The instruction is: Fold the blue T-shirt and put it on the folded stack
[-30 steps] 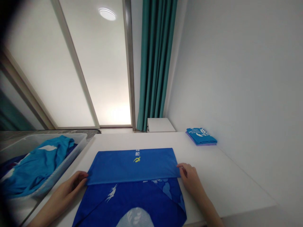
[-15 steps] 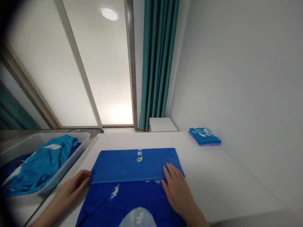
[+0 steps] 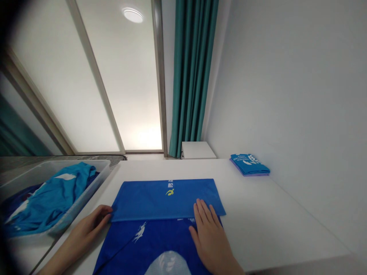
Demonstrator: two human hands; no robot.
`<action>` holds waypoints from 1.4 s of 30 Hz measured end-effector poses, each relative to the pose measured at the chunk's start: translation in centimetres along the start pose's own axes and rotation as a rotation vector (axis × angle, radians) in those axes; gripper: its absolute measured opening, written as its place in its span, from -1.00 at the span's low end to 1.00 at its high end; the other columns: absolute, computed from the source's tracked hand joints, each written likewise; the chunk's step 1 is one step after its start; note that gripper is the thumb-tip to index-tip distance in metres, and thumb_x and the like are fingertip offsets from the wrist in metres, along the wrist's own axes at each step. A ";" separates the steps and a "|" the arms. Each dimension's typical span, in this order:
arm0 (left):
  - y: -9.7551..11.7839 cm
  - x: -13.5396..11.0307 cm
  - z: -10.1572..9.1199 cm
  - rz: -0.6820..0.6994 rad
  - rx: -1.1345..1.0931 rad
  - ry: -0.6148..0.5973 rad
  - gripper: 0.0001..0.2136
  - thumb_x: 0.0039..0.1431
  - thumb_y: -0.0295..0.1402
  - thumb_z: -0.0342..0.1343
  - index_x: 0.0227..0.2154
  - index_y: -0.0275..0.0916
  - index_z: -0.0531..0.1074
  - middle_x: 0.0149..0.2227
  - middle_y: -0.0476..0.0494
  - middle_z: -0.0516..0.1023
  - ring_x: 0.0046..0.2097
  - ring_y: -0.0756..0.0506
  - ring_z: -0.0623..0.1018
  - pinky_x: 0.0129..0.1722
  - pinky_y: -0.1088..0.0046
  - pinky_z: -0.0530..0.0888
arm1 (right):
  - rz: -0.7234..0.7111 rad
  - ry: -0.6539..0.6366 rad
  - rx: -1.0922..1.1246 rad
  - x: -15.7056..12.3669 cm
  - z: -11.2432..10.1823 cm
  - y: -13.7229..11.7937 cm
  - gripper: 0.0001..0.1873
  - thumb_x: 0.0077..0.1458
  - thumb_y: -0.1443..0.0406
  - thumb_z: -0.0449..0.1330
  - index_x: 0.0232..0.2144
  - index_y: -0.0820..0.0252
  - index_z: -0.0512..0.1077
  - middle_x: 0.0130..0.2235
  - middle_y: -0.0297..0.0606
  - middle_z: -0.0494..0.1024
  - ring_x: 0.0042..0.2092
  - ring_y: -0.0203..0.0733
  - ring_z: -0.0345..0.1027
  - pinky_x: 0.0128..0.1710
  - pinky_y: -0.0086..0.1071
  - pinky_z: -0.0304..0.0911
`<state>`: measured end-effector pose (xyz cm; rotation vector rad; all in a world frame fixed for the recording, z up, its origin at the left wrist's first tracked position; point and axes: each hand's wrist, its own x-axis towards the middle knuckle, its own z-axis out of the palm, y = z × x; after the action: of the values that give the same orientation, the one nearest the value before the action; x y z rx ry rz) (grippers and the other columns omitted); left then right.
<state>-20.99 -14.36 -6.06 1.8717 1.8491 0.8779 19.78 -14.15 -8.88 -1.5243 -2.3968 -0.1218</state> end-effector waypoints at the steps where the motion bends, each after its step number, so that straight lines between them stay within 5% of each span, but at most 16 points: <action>1: 0.0 0.0 0.0 -0.004 0.007 -0.002 -0.71 0.17 -0.04 -0.04 -0.26 -0.14 0.39 -0.41 -0.06 0.58 -0.39 -0.16 0.57 -0.37 0.41 0.47 | -0.001 -0.015 0.011 0.1 0.0 -0.4 -0.37 0.33 0.05 -0.10 0.33 0.20 0.06 0.35 -0.18 0.07 0.35 -0.01 -0.05 0.33 -0.01 -0.04; 17: 0.0 -0.1 0.0 -0.006 0.002 -0.037 -0.72 0.21 -0.07 -0.08 -0.25 -0.15 0.35 -0.42 -0.06 0.56 -0.39 -0.16 0.55 -0.34 0.36 0.45 | -0.018 -0.017 0.093 0.1 1.0 -0.6 -0.35 0.32 0.04 -0.08 0.36 0.07 -0.03 0.35 -0.21 0.09 0.34 0.01 -0.02 0.32 0.04 -0.07; 26: 0.7 -0.5 -0.5 -0.038 -0.091 0.006 -0.72 0.27 -0.07 -0.14 -0.25 -0.16 0.32 -0.41 -0.05 0.53 -0.33 -0.14 0.54 -0.30 0.37 0.42 | -0.038 0.033 0.128 0.8 1.1 -0.6 -0.43 0.28 0.06 -0.03 0.28 0.04 0.19 0.30 -0.21 0.23 0.30 0.04 0.08 0.28 0.07 0.02; 30: 0.9 -0.6 -0.6 -0.048 -0.113 0.048 -0.74 0.25 -0.10 -0.11 -0.25 -0.16 0.32 -0.47 0.00 0.47 -0.39 -0.13 0.50 -0.35 0.39 0.38 | -0.175 -0.026 0.244 3.4 -1.6 -3.6 -0.53 0.28 0.13 0.00 0.20 0.01 0.31 0.22 -0.18 0.35 0.24 0.02 0.19 0.24 0.03 0.06; 35: 1.3 -0.9 -0.6 -0.036 -0.182 0.090 -0.76 0.25 -0.15 -0.09 -0.23 -0.18 0.33 -0.50 0.02 0.44 -0.42 -0.11 0.48 -0.38 0.41 0.35 | -0.325 -0.185 0.403 8.3 -4.3 -10.5 -0.71 0.23 0.32 0.06 -0.03 0.06 0.44 -0.06 -0.20 0.53 -0.03 -0.09 0.37 0.00 -0.17 0.24; 42: 1.1 -1.3 -0.6 -0.054 -0.307 0.089 -0.78 0.28 -0.18 -0.08 -0.16 -0.19 0.30 -0.45 -0.01 0.48 -0.38 -0.10 0.49 -0.35 0.40 0.37 | -0.424 -0.158 0.344 14.1 -1.8 -18.2 -0.82 0.18 0.24 0.15 -0.16 0.15 0.38 -0.17 -0.24 0.52 -0.10 -0.10 0.34 -0.10 -0.25 0.15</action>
<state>-20.44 -15.80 -5.15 1.6116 1.6921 1.1685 -1.70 -10.16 -1.43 -0.8933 -2.6590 0.3176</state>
